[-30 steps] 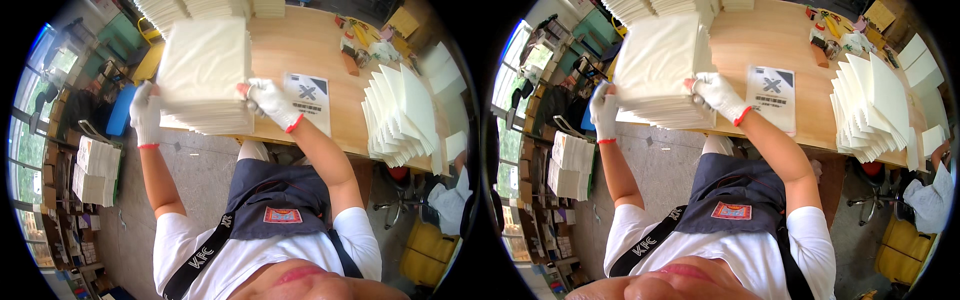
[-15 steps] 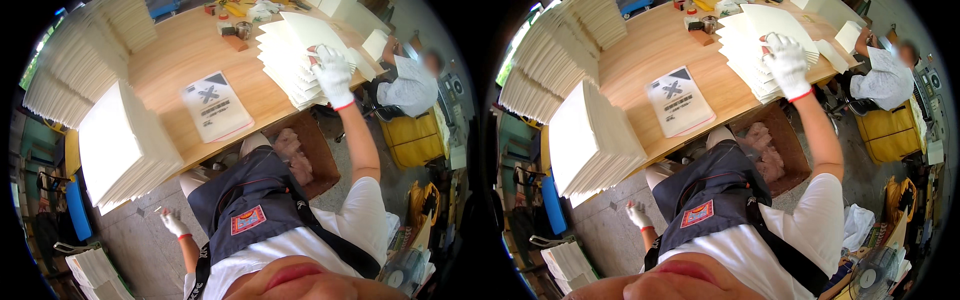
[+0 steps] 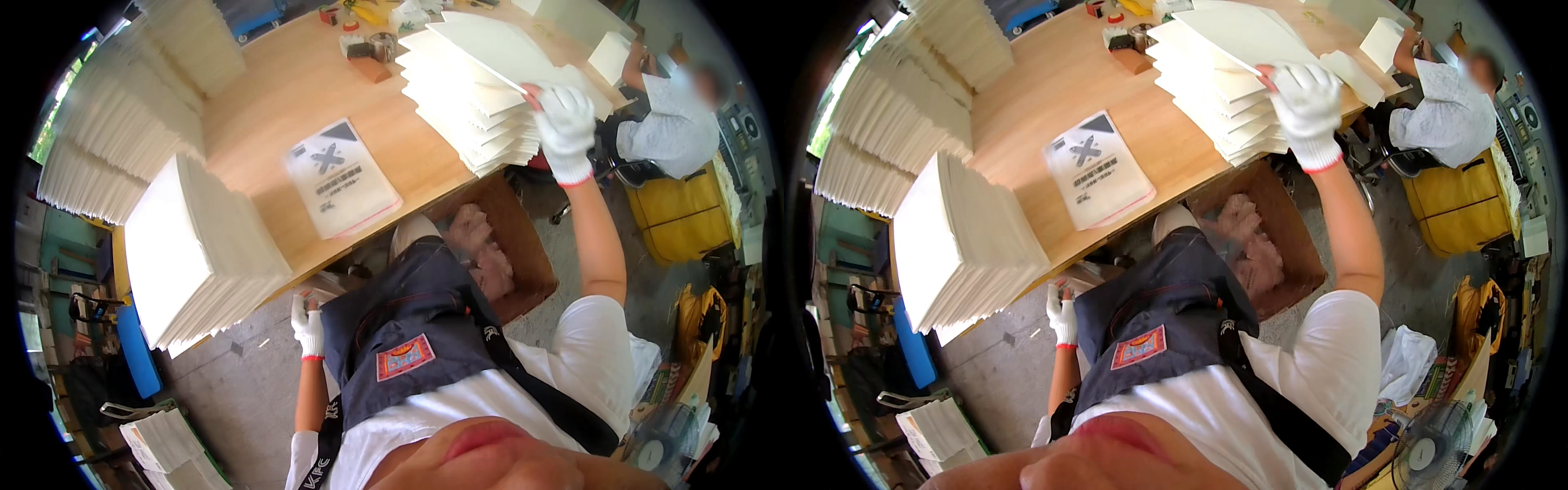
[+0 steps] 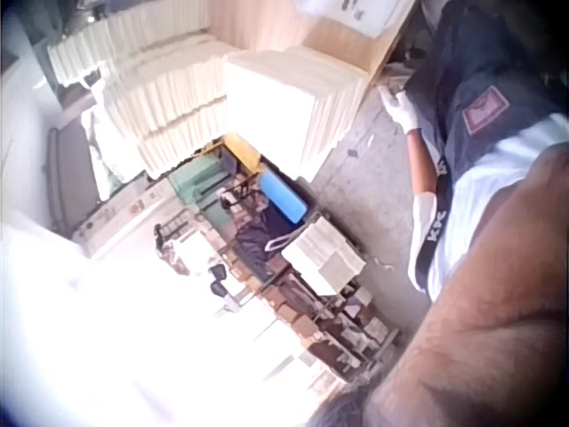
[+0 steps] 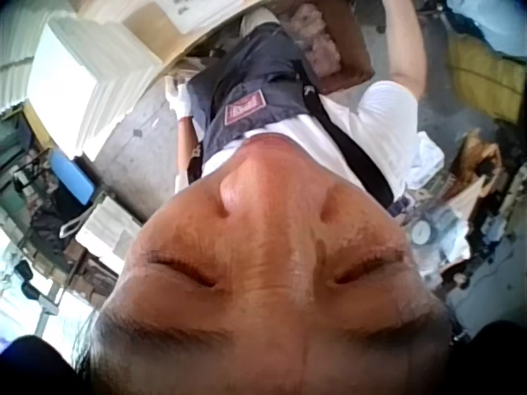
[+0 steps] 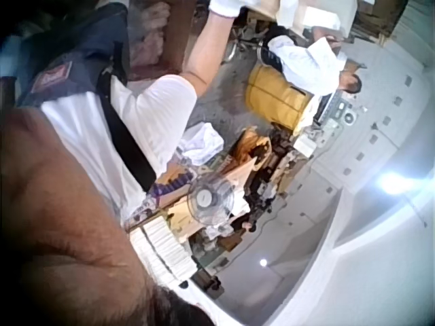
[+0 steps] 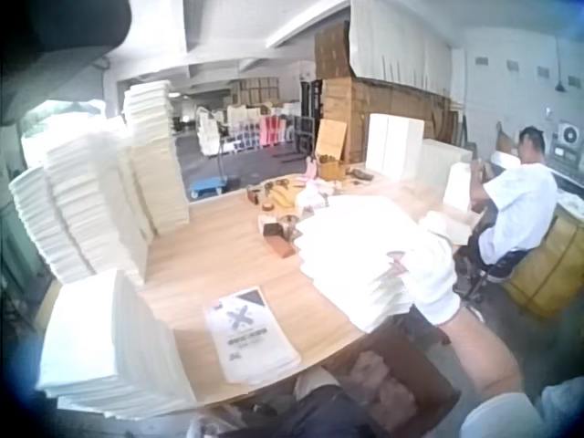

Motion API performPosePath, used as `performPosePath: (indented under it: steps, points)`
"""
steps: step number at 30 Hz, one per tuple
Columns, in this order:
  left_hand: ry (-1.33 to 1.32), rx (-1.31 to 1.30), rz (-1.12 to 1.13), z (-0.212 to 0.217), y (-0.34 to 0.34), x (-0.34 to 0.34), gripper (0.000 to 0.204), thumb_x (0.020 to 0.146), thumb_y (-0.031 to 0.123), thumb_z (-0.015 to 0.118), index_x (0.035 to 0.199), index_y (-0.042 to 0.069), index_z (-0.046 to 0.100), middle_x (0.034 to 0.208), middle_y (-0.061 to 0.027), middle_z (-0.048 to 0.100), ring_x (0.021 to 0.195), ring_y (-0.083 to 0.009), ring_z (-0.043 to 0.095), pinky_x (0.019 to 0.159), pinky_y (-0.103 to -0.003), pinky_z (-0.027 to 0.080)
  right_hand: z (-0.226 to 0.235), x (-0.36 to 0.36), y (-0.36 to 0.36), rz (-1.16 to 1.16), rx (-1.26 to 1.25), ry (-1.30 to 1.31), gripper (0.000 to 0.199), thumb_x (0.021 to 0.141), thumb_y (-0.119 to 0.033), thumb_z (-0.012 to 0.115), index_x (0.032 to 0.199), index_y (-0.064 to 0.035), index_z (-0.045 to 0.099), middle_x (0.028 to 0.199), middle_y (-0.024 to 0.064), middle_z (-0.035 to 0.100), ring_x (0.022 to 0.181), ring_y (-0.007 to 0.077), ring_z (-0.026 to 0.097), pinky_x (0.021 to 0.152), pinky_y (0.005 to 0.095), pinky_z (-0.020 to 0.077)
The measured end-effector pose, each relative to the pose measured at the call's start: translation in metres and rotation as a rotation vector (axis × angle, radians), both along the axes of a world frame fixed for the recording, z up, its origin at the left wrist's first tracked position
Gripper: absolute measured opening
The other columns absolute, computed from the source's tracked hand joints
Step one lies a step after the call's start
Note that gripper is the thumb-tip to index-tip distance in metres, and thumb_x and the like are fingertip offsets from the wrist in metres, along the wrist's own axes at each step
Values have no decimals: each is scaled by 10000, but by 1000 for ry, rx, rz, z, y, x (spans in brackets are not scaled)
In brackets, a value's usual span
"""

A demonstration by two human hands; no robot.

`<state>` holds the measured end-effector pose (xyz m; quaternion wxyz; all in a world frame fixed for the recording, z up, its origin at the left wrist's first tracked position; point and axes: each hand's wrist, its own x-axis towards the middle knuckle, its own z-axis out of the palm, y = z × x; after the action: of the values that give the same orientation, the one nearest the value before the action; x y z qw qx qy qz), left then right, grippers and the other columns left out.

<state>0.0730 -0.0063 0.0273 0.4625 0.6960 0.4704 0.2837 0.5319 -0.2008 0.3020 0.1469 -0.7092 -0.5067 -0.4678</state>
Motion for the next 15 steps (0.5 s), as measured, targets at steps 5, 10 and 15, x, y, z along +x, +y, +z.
performPosePath:
  steps: [5, 10, 15]
  points:
    - [66, 351, -382, 41, 9, 55, 160, 801, 61, 549, 952, 52, 600, 912, -130, 611, 870, -288, 589, 750, -341, 466, -49, -31, -51, 136, 227, 348, 173, 804, -238, 604, 815, -72, 555, 766, 74, 604, 595, 183, 552, 546, 286, 426]
    - [202, 897, -544, 70, 48, 133, 177, 780, 155, 594, 950, 109, 613, 959, -83, 593, 894, -269, 554, 760, -356, 455, -58, 12, -70, 358, 628, 2036, 416, 926, -411, 403, 1126, -49, 443, 935, 142, 613, 649, 150, 602, 479, 234, 503]
    - [789, 807, -731, 65, 73, 180, 259, 742, 112, 594, 995, 166, 574, 1016, -69, 552, 996, -277, 519, 772, -387, 466, -72, 94, -65, 506, 747, 2070, 266, 929, -222, 454, 1113, -31, 478, 919, 83, 576, 653, 129, 563, 454, 204, 460]
